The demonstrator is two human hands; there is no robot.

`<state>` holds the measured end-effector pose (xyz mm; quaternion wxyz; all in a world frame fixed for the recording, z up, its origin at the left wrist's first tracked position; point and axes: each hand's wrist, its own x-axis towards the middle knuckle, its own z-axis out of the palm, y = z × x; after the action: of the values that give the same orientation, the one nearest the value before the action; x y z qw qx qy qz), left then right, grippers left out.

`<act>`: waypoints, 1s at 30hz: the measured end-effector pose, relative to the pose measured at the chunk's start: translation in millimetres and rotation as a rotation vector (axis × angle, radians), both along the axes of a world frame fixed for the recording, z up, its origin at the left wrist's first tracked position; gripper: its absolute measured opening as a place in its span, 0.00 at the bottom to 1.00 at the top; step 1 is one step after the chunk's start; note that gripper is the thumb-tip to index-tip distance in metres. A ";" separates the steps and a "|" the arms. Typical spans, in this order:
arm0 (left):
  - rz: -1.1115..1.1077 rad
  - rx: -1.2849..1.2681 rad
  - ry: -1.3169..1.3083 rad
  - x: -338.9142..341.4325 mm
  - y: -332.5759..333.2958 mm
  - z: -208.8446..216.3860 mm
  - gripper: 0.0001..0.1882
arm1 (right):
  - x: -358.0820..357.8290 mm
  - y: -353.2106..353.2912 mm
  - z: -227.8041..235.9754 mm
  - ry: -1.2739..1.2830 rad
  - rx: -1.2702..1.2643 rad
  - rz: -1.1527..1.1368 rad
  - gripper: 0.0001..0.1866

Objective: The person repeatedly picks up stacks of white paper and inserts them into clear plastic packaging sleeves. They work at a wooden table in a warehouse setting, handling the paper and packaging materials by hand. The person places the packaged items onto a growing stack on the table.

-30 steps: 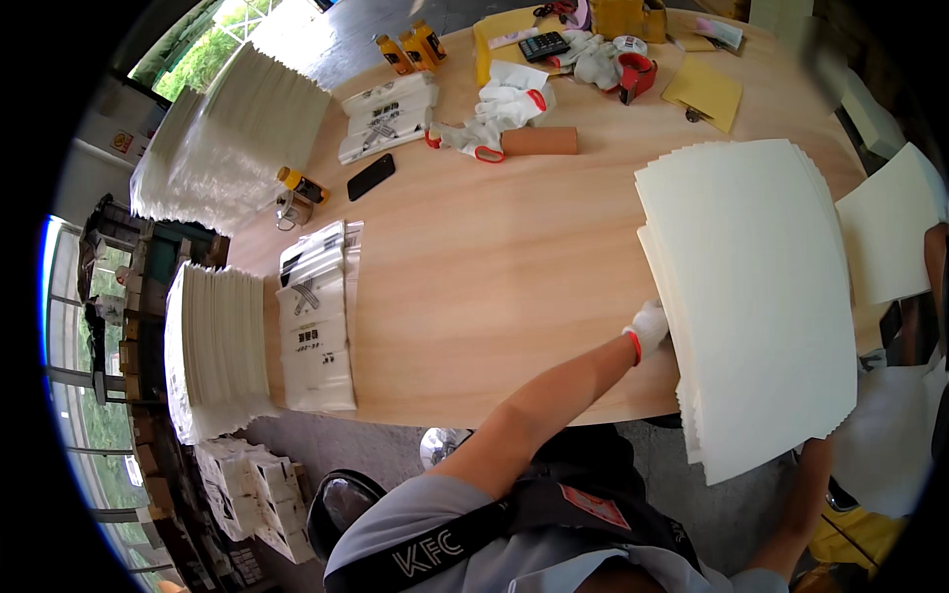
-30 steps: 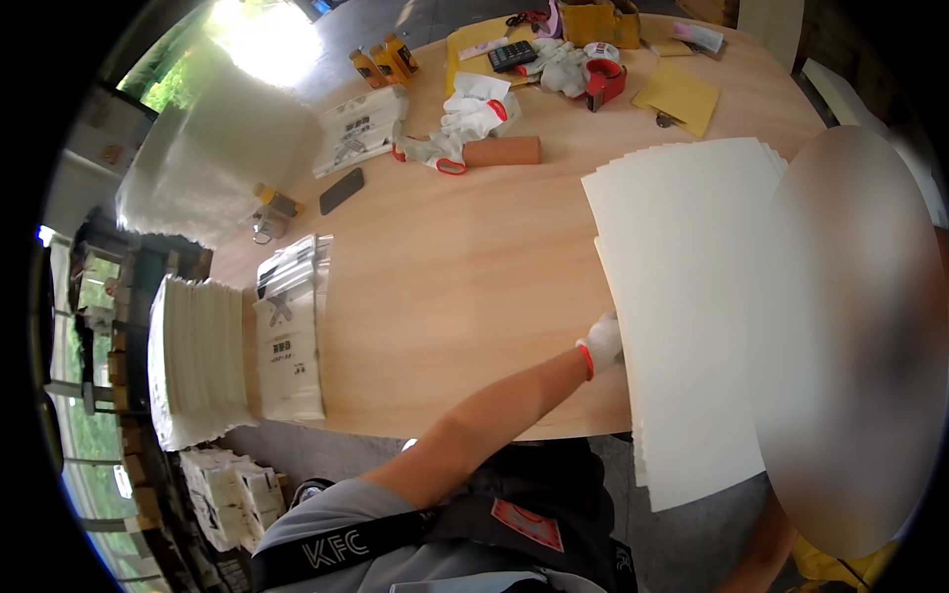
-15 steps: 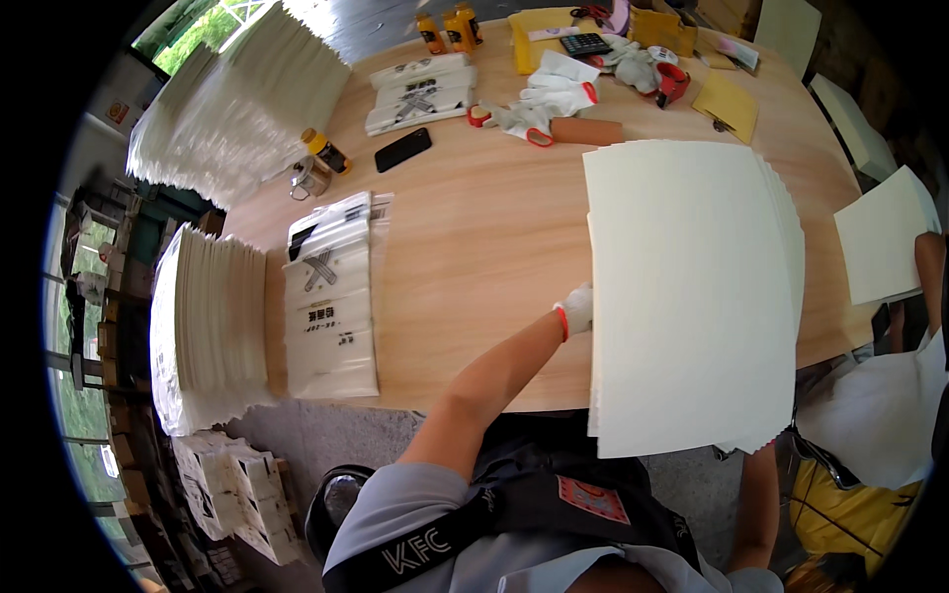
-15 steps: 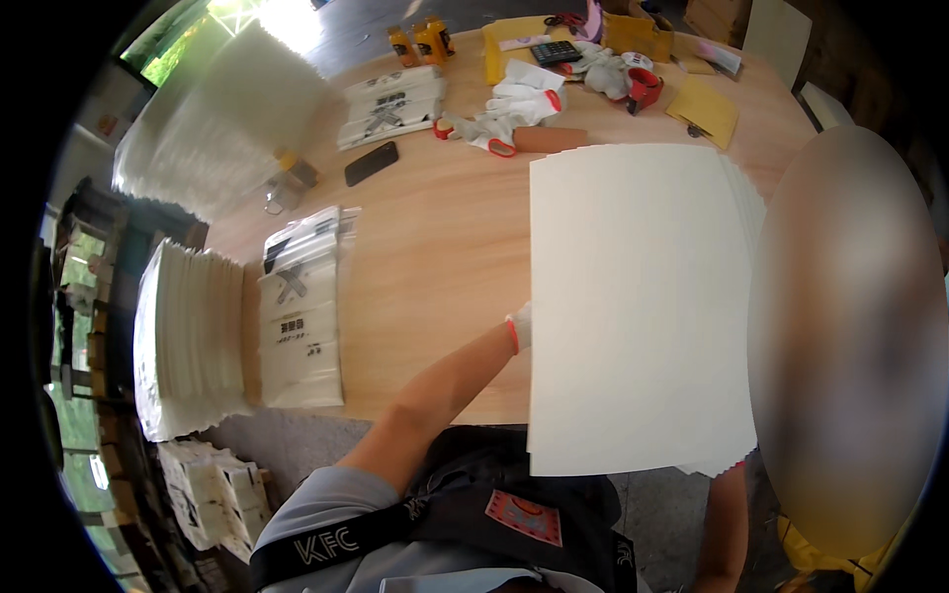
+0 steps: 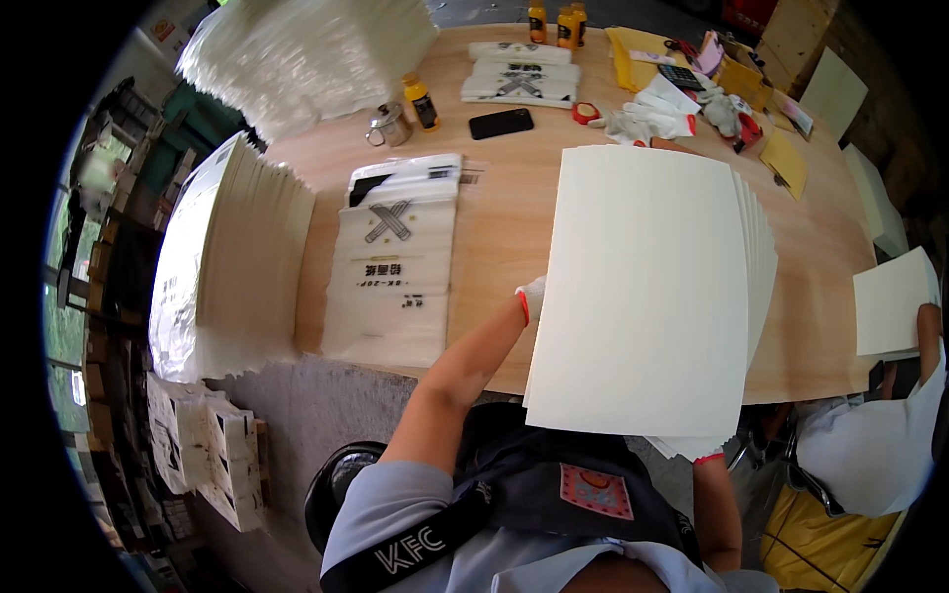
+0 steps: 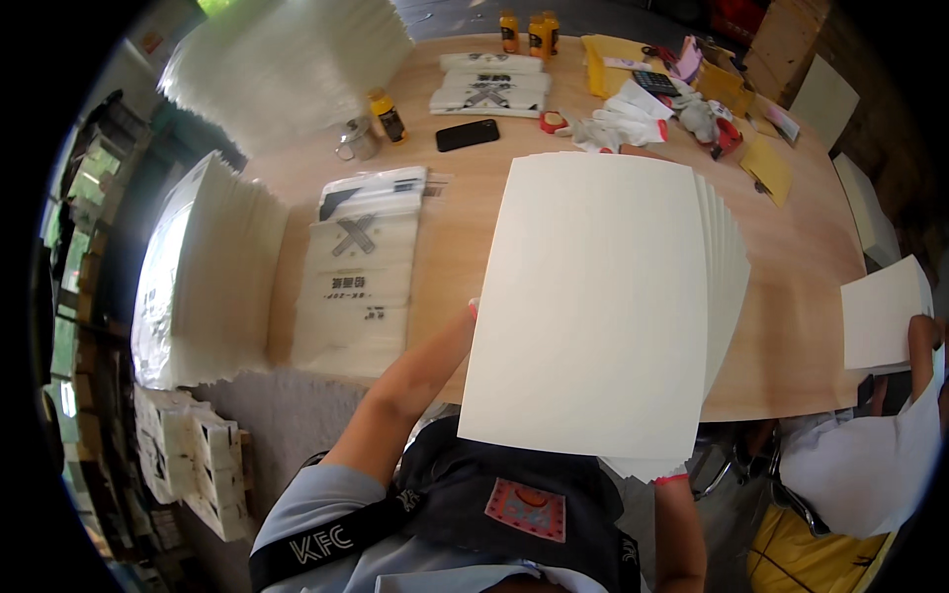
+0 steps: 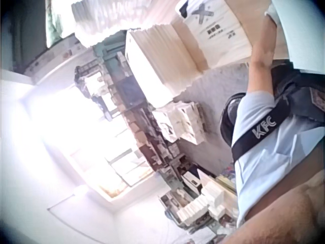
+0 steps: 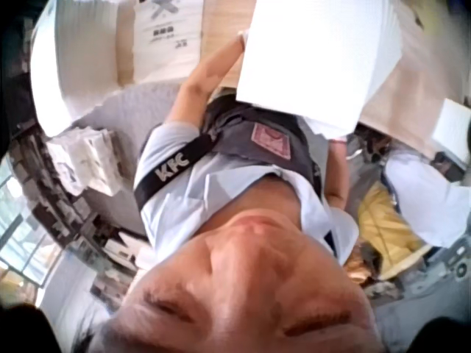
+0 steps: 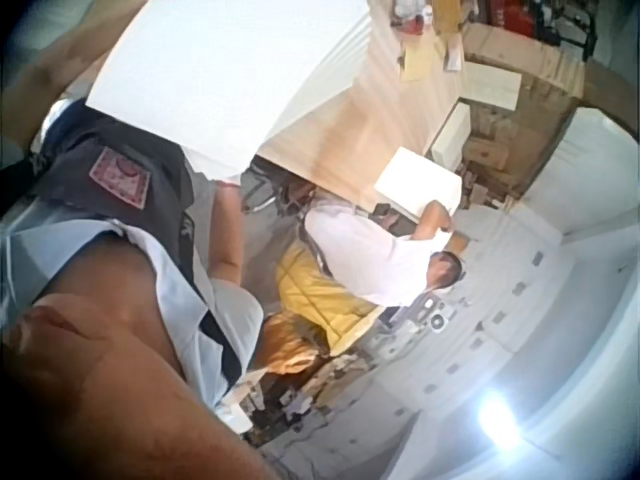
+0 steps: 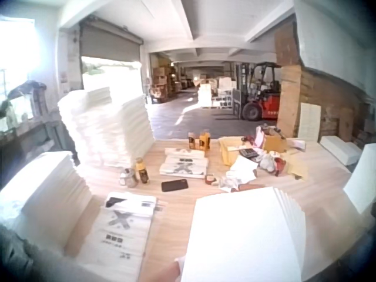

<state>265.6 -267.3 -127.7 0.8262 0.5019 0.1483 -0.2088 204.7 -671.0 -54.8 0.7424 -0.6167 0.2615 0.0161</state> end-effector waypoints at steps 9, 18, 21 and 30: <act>0.101 -0.077 0.062 -28.3 25.3 -11.9 0.30 | -1.2 19.5 7.4 -0.028 -0.035 0.059 0.24; 0.173 0.003 0.058 -48.0 36.4 -4.5 0.28 | -10.1 32.3 0.5 0.000 -0.036 0.078 0.24; 0.205 0.059 0.034 -53.9 46.7 -2.3 0.28 | -6.8 44.3 -1.1 0.004 -0.030 0.110 0.24; 0.471 0.460 -0.135 -161.5 70.0 102.6 0.23 | 9.7 59.4 -4.1 0.001 -0.061 0.217 0.24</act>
<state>104.2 -197.3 -25.1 0.7247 0.6399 0.2485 0.0604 214.3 -611.6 -58.9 0.7168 -0.6638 0.1939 0.0889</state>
